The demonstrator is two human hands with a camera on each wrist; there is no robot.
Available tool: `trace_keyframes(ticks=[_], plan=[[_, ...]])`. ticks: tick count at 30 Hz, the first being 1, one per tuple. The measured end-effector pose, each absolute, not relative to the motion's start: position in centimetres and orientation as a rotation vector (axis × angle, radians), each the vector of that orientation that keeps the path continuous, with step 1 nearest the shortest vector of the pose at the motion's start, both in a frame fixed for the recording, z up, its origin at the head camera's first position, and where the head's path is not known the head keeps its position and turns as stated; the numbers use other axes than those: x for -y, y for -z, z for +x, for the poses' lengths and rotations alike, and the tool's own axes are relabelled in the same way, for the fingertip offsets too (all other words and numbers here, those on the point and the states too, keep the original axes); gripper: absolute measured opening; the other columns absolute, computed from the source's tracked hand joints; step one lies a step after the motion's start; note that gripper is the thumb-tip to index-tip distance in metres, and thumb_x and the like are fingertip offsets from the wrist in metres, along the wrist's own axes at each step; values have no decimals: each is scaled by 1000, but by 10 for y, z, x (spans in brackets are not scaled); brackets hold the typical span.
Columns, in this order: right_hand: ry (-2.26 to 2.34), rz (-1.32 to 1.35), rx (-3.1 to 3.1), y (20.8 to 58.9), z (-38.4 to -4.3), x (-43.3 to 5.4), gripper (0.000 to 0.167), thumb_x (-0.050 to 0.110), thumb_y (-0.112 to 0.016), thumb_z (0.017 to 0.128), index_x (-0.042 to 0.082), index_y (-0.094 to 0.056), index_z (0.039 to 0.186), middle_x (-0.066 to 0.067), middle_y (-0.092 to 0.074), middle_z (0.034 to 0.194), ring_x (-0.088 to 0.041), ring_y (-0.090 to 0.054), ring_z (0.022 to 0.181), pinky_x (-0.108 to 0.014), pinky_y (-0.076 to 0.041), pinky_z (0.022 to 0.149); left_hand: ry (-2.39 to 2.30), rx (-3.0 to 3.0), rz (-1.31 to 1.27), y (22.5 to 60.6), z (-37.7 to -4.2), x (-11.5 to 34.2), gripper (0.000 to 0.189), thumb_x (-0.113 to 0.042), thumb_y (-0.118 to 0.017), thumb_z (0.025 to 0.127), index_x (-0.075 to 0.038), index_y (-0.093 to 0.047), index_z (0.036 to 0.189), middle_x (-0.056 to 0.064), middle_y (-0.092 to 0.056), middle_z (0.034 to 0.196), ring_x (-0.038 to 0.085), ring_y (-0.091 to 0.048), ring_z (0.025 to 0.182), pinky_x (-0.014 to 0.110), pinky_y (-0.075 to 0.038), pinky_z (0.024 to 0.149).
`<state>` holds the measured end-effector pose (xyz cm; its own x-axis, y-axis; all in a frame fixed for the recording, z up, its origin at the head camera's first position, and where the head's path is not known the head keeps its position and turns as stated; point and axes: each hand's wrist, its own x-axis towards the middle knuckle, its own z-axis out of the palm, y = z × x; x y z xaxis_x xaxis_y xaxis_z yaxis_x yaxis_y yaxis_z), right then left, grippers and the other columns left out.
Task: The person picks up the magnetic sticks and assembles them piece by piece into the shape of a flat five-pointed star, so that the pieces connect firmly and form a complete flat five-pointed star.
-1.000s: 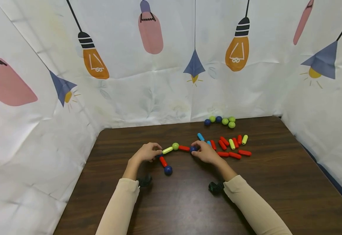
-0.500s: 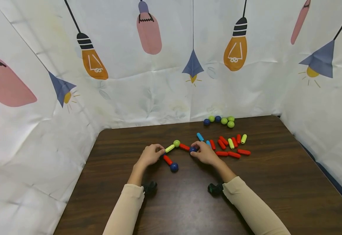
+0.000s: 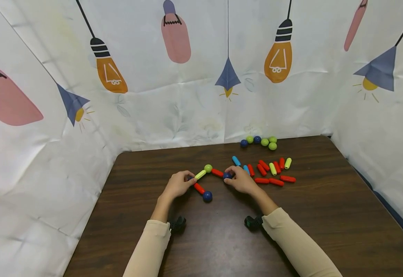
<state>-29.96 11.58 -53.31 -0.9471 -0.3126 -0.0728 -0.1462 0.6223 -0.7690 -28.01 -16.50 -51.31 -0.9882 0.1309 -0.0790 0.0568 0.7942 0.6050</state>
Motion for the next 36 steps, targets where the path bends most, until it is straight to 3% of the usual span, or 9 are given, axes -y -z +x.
trace_keyframes(ticks=[12,15,20,24,30,36], plan=[[1279,-327,-2600,533,-296,-122,38,21,-70,97,7,-62,131,-16,-64,126,-25,-64,100,-44,-53,91,-1040,-2849,123,519,-278,165,27,-33,-72,95,-14,-74,115,3,-53,81,19,-45,64,30,-34,60],[1267,-344,-2604,531,-293,-126,39,20,-69,97,5,-60,132,-17,-64,125,-24,-64,98,-43,-54,89,-1039,-2844,119,520,-278,165,27,-33,-72,95,-14,-73,115,3,-53,80,18,-45,64,30,-34,59],[1287,-352,-2580,520,-285,-139,38,21,-67,99,7,-58,133,-12,-65,117,-19,-64,84,-34,-54,72,-1028,-2842,99,519,-275,167,27,-34,-72,95,-14,-73,113,2,-53,81,18,-45,65,30,-35,60],[1341,-366,-2578,508,-287,-159,34,20,-63,102,4,-60,132,-13,-68,105,-25,-66,79,-32,-53,65,-1032,-2829,74,518,-273,169,26,-36,-73,94,-14,-73,109,3,-53,81,18,-46,67,31,-35,61],[1400,-294,-2648,496,-308,-197,33,20,-59,104,0,-60,131,-22,-69,108,-33,-68,89,-31,-52,69,-1048,-2821,64,517,-271,173,26,-36,-75,92,-13,-72,104,3,-53,82,18,-47,67,31,-36,60],[1275,-216,-2738,492,-330,-219,36,24,-56,105,1,-60,133,-19,-67,115,-29,-67,92,-39,-52,81,-1048,-2814,70,518,-272,172,27,-38,-79,89,-14,-70,98,1,-54,79,17,-48,65,29,-37,60]])
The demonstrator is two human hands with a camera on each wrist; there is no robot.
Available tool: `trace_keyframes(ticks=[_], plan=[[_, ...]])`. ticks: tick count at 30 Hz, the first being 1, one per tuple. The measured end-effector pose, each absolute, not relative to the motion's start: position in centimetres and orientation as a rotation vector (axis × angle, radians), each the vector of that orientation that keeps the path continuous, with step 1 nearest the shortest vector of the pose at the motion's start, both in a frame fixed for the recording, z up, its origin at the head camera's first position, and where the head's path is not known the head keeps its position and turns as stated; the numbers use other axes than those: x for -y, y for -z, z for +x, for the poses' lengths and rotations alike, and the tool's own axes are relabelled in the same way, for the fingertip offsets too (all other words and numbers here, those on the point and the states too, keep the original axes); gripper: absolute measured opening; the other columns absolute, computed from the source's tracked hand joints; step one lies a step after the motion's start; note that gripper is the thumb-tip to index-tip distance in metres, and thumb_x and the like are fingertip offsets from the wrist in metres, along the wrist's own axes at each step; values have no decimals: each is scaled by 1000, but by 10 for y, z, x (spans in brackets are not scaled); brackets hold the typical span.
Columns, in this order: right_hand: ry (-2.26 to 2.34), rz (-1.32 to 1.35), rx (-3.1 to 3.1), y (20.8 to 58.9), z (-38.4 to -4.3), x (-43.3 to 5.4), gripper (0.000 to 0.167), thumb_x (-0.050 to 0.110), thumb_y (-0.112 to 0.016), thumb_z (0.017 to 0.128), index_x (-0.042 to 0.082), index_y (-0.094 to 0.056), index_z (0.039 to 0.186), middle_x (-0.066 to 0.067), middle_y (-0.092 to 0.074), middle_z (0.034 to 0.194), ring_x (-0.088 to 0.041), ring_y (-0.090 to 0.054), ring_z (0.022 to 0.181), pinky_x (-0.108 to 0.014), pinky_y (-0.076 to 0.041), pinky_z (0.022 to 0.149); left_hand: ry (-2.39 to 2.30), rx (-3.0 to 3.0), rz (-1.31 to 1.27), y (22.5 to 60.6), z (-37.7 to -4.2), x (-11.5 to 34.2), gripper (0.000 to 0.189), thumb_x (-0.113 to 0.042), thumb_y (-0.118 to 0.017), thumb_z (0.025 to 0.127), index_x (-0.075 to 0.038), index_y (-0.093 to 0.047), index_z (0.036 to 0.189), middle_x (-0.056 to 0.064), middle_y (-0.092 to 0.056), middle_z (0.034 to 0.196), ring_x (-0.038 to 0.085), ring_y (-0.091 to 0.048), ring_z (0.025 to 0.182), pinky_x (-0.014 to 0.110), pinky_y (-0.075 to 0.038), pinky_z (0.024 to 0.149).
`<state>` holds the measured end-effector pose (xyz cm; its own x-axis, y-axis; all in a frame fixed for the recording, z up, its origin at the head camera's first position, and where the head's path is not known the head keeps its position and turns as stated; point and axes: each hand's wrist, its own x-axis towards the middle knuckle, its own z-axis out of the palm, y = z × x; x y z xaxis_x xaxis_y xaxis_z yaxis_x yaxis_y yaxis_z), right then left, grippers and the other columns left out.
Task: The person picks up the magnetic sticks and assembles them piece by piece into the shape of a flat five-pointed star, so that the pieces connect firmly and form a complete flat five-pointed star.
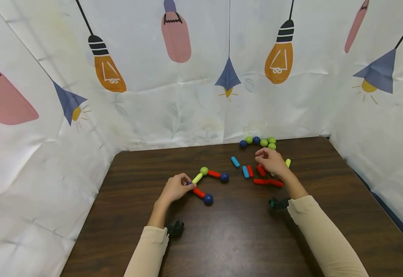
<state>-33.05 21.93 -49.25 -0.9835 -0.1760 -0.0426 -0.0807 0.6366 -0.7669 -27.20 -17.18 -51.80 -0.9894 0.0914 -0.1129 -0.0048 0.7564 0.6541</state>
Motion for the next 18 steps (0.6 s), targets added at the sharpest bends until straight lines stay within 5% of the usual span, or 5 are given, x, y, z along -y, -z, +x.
trace_keyframes(ticks=[8,12,18], plan=[[1055,-334,-2748,496,-356,-189,29,24,-61,102,4,-66,122,-17,-68,115,-30,-64,97,-44,-52,83,-1050,-2841,40,519,-270,169,27,-38,-81,86,-14,-68,90,0,-56,74,16,-49,63,28,-38,58],[885,-349,-2764,499,-370,-166,32,29,-64,100,4,-67,120,-16,-69,119,-34,-65,106,-51,-49,94,-1057,-2857,13,522,-270,168,27,-38,-82,84,-15,-68,85,-1,-57,71,16,-51,62,28,-39,57],[652,-318,-2796,501,-381,-141,25,30,-69,97,8,-69,108,-8,-72,97,-28,-65,95,-60,-38,105,-1064,-2874,-14,522,-270,166,28,-38,-82,84,-15,-66,80,-2,-56,67,15,-51,60,28,-38,56]])
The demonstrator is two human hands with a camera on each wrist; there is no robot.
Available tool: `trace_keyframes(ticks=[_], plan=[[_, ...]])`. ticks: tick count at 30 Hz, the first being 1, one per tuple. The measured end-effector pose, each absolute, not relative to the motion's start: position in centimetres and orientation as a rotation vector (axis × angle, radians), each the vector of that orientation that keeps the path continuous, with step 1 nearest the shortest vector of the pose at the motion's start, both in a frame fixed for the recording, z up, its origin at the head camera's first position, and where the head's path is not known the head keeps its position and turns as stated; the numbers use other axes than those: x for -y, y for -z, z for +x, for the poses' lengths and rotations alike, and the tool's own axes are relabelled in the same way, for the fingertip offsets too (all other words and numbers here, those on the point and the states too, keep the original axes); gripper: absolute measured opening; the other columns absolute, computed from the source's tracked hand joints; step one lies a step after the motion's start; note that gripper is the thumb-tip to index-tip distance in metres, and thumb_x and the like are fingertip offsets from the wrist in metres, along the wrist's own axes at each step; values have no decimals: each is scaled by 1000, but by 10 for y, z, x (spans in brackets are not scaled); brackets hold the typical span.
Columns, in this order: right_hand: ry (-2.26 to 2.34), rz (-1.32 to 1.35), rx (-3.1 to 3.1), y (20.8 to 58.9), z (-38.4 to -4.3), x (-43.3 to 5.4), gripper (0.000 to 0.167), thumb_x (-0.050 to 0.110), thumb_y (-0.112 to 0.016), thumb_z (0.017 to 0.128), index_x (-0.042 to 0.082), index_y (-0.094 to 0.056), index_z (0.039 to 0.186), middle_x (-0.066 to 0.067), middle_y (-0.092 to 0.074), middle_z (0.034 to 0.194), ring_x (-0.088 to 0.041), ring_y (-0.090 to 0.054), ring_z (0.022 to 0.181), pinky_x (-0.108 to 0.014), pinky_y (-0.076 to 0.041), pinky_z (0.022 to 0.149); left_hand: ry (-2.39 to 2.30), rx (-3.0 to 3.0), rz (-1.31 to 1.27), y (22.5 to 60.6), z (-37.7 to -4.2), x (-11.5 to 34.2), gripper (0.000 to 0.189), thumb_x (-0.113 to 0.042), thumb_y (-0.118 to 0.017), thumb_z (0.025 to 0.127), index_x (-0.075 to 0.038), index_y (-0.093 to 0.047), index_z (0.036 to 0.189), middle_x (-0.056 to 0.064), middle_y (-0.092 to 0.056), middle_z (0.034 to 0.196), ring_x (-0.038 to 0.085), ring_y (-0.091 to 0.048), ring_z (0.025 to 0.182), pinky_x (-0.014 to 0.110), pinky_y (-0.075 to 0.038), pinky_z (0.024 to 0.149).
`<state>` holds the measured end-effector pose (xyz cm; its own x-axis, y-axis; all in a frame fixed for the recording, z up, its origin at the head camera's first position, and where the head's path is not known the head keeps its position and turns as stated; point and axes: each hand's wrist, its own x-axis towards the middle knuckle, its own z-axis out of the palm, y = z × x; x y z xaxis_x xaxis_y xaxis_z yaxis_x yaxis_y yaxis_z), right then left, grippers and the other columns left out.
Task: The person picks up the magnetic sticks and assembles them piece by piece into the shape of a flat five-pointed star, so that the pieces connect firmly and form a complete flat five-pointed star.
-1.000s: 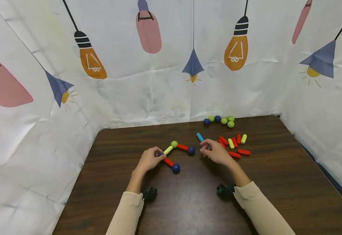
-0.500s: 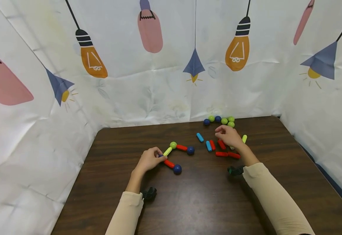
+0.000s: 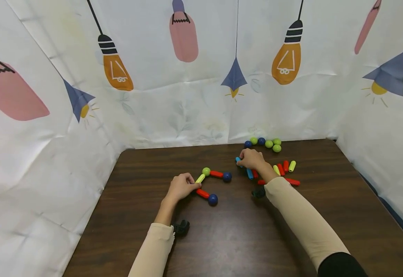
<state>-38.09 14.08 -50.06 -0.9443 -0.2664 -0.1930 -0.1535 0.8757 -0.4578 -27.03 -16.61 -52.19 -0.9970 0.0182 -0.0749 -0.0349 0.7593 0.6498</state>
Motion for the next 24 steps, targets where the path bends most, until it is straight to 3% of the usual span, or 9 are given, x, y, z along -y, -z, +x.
trace_keyframes(ticks=[4,12,17,24], plan=[[606,-318,-2818,499,-382,-133,18,26,-66,98,9,-71,99,-6,-69,87,-24,-62,83,-53,-45,97,-1069,-2884,-28,522,-270,164,28,-37,-82,83,-15,-66,78,-2,-56,65,15,-51,60,28,-38,56],[1005,-377,-2801,485,-354,-127,31,25,-64,98,4,-68,120,-11,-71,103,-23,-65,84,-37,-52,75,-1056,-2881,-55,519,-269,165,28,-39,-81,85,-15,-65,81,-1,-57,69,17,-52,62,28,-39,57],[1129,-426,-2667,488,-319,-128,27,25,-69,97,4,-68,114,-8,-70,97,-18,-63,79,-31,-51,70,-1003,-2851,-33,514,-273,167,32,-39,-79,88,-12,-66,100,3,-60,79,19,-54,66,30,-42,59],[1125,-419,-2571,508,-290,-127,22,19,-73,94,4,-66,109,-5,-66,88,-14,-59,71,-28,-49,63,-861,-2889,159,498,-289,155,38,-36,-73,94,-14,-66,123,7,-65,104,25,-61,92,42,-51,81]])
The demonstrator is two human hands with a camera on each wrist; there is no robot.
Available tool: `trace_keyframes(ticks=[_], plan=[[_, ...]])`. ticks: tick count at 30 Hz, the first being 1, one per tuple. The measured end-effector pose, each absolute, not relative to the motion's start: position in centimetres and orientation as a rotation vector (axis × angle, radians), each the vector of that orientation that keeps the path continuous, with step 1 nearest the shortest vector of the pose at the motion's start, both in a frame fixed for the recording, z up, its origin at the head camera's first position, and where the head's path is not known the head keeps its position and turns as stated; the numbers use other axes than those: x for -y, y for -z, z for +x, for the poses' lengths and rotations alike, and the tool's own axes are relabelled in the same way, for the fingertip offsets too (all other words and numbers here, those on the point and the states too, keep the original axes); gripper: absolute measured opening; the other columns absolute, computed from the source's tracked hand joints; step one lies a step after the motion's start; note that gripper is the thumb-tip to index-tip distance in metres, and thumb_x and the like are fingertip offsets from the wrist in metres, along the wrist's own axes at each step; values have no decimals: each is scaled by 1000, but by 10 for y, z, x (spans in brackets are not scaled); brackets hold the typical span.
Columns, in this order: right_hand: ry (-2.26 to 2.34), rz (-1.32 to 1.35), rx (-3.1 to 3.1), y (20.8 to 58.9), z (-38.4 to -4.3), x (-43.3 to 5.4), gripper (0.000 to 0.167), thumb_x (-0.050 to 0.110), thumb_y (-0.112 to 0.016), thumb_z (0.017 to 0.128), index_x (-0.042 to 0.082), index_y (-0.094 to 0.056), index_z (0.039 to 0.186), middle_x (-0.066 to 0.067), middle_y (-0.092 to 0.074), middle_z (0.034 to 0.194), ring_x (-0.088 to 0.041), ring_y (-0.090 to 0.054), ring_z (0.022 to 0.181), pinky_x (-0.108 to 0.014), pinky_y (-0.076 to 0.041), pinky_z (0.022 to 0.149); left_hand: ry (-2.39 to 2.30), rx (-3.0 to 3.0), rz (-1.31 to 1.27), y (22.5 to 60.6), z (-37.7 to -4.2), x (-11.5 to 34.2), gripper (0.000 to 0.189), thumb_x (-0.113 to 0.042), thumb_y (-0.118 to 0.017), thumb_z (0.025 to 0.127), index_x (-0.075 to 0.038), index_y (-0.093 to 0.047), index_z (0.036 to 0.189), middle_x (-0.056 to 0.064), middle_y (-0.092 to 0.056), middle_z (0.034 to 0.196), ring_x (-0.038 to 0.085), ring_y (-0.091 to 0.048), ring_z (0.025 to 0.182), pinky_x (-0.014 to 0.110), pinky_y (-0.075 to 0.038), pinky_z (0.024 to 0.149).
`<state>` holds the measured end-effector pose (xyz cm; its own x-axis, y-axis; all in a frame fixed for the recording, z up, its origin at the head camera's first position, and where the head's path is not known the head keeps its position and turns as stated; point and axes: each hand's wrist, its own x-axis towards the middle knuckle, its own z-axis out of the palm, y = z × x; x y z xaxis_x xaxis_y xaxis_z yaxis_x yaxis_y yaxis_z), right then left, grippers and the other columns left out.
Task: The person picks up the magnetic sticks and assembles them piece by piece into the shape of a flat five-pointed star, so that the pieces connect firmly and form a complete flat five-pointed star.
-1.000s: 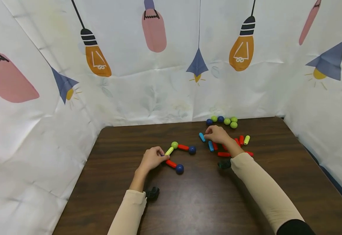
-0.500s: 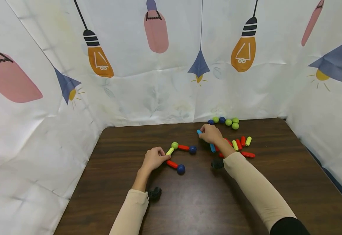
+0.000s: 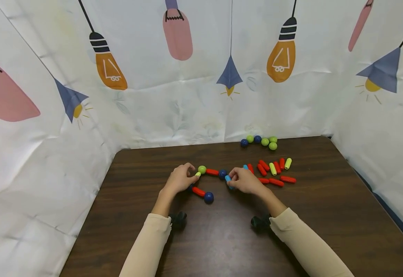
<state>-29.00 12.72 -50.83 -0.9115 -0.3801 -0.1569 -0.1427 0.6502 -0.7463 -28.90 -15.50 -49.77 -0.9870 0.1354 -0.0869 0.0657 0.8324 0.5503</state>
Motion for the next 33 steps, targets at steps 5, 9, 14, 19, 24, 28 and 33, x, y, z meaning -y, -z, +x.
trace_keyframes(ticks=[5,9,14,19,24,28,33], plan=[[1109,-367,-2577,514,-283,-124,17,17,-76,91,6,-66,101,-4,-65,84,-14,-60,68,-28,-49,61,-841,-2878,356,491,-303,140,30,-29,-70,97,-17,-69,125,11,-63,117,31,-58,109,49,-51,91],[1079,-331,-2615,516,-283,-120,17,18,-77,90,7,-67,98,-3,-66,84,-14,-60,70,-27,-48,62,-765,-2847,464,492,-313,129,28,-26,-68,99,-21,-71,126,10,-62,130,35,-52,126,53,-47,103],[1045,-276,-2661,518,-285,-115,18,22,-77,88,8,-69,95,-2,-67,85,-14,-61,74,-26,-48,65,-646,-2812,490,494,-320,117,29,-30,-69,99,-27,-72,127,8,-61,139,37,-49,133,56,-43,109],[1065,-226,-2644,519,-287,-113,18,24,-77,89,8,-69,92,-2,-67,82,-15,-61,71,-27,-47,62,-602,-2837,490,494,-319,112,25,-29,-72,97,-25,-76,121,8,-67,131,33,-59,122,51,-49,102],[1101,-219,-2626,519,-288,-112,18,23,-78,89,7,-70,93,-2,-68,82,-14,-61,70,-26,-48,61,-584,-2862,496,497,-320,111,22,-29,-72,96,-24,-77,117,8,-69,126,29,-63,115,48,-52,98],[1138,-223,-2606,519,-289,-113,19,23,-77,90,7,-70,97,-3,-68,84,-14,-62,71,-27,-49,62,-577,-2874,482,499,-320,112,22,-31,-72,96,-25,-77,117,7,-69,126,29,-63,114,47,-52,98],[1201,-273,-2561,515,-289,-125,22,26,-71,96,6,-69,104,-6,-68,87,-17,-64,72,-29,-51,62,-604,-2876,461,501,-318,116,22,-31,-72,96,-25,-78,116,7,-69,126,29,-63,114,47,-52,97]])
